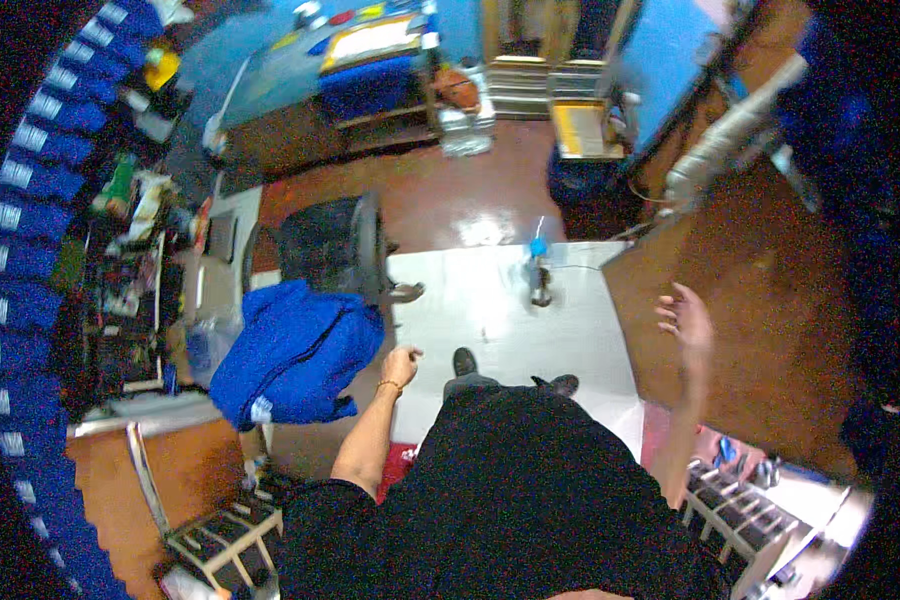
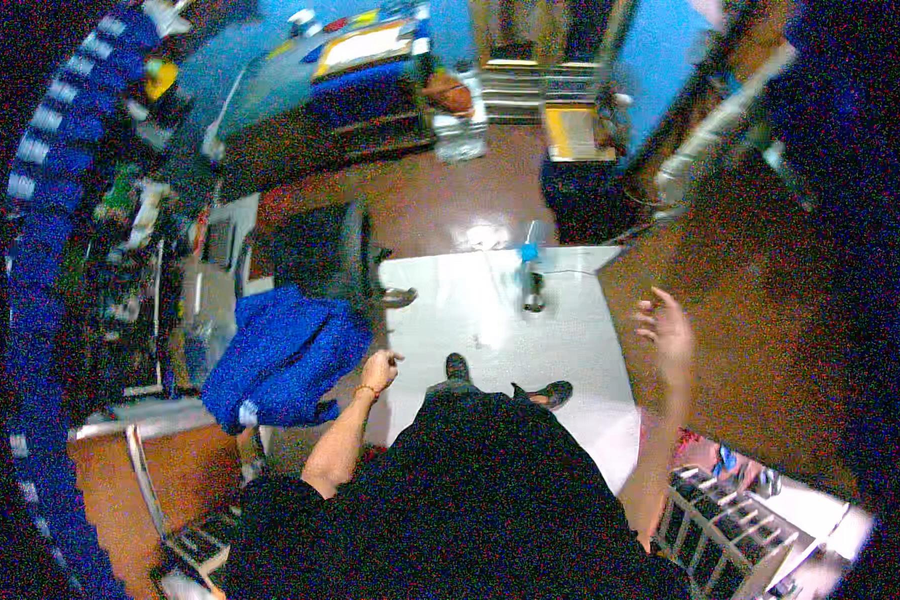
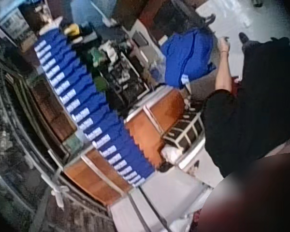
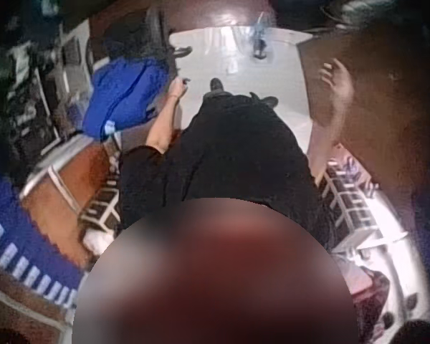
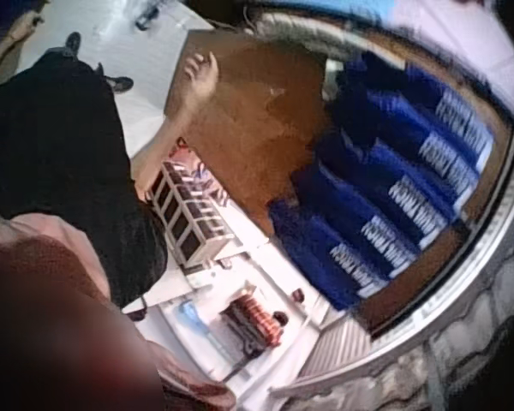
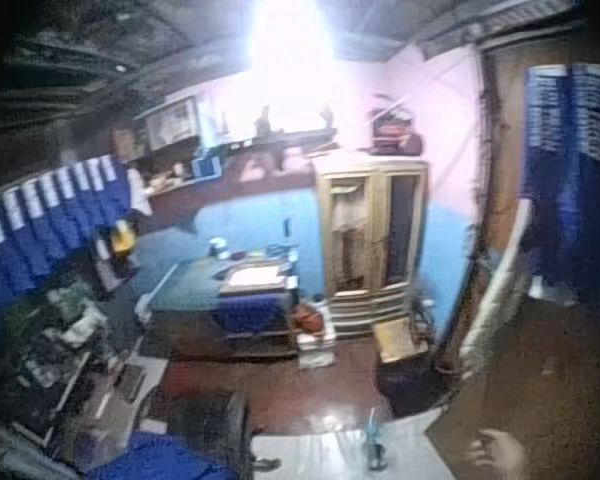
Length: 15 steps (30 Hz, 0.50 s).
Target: The person lays a blue t-shirt on a screen-printing station, aligns a yellow-framed screen over the logo area, and uses a squeegee to pull white ink across the screen onto the shirt. After each print, the shirt is lifted and repositioned, and the process is repeated multiple times.
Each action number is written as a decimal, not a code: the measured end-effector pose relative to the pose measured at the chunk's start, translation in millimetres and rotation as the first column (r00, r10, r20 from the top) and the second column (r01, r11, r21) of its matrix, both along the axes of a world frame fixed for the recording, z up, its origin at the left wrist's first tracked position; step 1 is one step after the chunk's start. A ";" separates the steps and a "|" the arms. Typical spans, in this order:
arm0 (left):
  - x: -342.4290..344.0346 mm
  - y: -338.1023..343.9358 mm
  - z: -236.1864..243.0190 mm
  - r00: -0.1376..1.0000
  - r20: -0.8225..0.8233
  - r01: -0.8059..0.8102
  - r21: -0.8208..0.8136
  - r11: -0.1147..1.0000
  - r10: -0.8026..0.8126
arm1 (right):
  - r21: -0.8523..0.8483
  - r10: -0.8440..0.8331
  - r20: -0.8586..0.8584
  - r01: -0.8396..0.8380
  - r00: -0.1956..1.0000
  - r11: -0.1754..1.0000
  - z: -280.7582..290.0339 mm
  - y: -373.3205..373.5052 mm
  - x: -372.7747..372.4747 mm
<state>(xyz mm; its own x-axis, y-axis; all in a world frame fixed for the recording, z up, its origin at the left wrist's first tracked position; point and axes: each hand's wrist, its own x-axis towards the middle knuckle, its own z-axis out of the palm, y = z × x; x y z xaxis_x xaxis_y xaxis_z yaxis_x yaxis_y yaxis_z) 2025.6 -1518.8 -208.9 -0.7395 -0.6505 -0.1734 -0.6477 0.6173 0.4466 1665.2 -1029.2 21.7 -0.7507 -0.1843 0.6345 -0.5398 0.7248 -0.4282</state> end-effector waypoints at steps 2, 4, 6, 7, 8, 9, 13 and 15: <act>61.1 6.9 19.1 0.987 -0.132 -0.096 -0.024 0.995 0.092 | 0.209 0.293 0.337 -0.374 0.895 0.903 -92.1 -44.9 44.9; 118.3 19.8 42.3 0.967 -0.218 -0.144 -0.026 0.989 0.135 | -0.138 0.405 0.778 -0.498 0.480 0.856 -170.8 -70.8 99.3; 180.1 32.4 67.3 0.930 -0.306 -0.218 -0.008 0.976 0.205 | -0.261 0.395 0.898 -0.488 0.194 0.833 -236.6 -89.2 166.6; 208.8 42.9 81.0 0.899 -0.360 -0.264 0.006 0.965 0.248 | -0.052 0.341 0.887 -0.665 0.313 0.745 -259.6 -92.3 193.3; 239.4 51.2 94.6 0.843 -0.451 -0.320 0.017 0.947 0.293 | -0.120 0.400 0.888 -0.725 0.228 0.678 -274.3 -91.8 216.2; 265.6 57.3 107.5 0.816 -0.444 -0.389 0.053 0.920 0.371 | -0.119 0.373 0.913 -0.762 0.168 0.636 -283.8 -95.5 229.9; 299.9 35.7 144.9 0.604 -0.445 -0.672 0.161 0.723 0.661 | -0.077 0.176 0.984 -0.802 0.035 0.593 -273.4 -156.4 190.3; 288.4 -1.0 155.8 0.341 -0.552 -0.795 0.264 0.547 0.761 | -0.015 0.178 0.980 -0.872 0.083 0.490 -257.5 -210.3 133.5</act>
